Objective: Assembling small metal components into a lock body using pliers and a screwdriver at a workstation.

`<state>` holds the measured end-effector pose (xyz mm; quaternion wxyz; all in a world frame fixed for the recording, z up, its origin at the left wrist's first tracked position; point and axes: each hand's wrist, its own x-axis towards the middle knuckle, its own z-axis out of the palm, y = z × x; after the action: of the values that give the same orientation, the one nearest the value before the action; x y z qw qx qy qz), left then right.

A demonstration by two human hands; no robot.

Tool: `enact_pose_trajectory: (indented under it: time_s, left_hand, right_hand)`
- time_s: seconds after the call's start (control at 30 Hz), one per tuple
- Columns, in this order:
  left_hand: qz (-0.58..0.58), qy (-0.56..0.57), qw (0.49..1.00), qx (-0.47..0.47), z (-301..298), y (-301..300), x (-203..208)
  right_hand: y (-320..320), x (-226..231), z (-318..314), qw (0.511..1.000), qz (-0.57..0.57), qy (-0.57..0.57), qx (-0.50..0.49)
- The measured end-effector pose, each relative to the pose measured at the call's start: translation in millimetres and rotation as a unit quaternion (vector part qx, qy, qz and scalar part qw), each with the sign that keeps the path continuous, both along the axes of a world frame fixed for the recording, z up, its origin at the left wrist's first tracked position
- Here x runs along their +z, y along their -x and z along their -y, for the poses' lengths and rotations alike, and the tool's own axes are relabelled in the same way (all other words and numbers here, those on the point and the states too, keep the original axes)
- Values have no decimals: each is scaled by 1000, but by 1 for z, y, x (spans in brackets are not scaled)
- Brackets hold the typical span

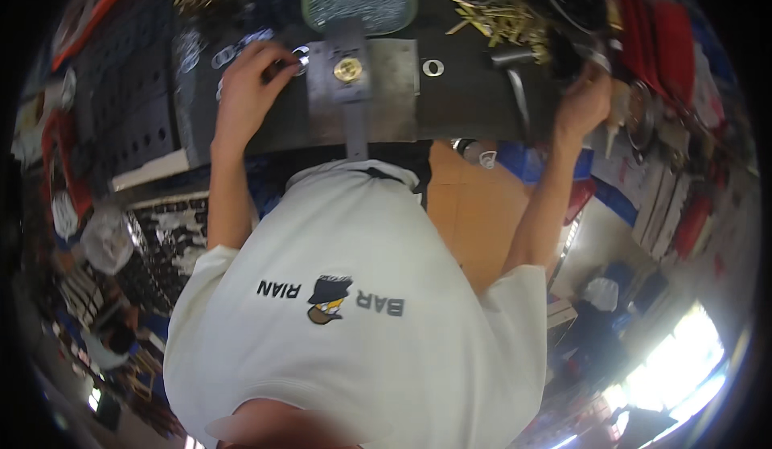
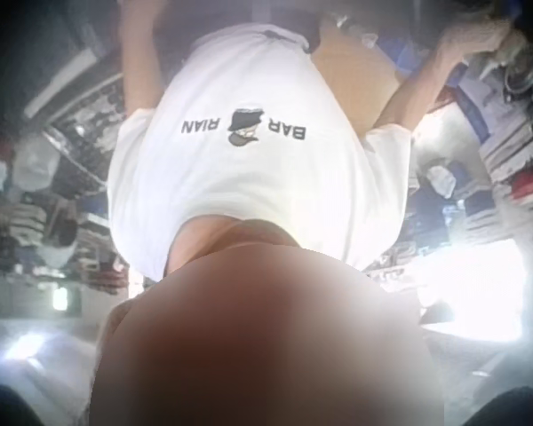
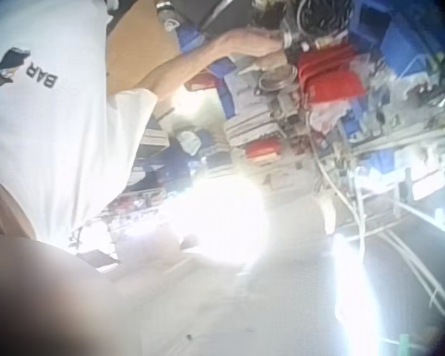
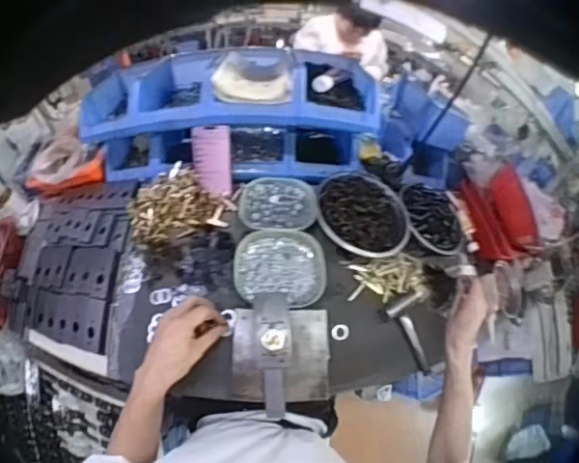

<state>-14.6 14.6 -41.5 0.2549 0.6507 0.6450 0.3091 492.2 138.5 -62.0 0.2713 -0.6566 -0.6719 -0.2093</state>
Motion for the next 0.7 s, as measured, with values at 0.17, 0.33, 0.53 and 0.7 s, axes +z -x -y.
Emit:
enact_pose_trajectory:
  time_s: [0.17, 0.33, 0.53, 0.7]
  left_hand:
    - [28, 2, 999, 34, -8, -7, 13]
    - [43, -6, 997, 62, -10, -8, 13]
    - [32, -90, 992, 87, -3, -6, 16]
    - [183, -27, 975, 127, 0, -6, 16]
  right_hand:
    - [2, 23, 12, 993, -70, 93, -14]
    - [31, 21, 5, 978, -87, 173, 78]
    - [44, 11, -18, 979, 31, 197, 47]
    - [28, 2, -12, 986, -11, 144, 78]
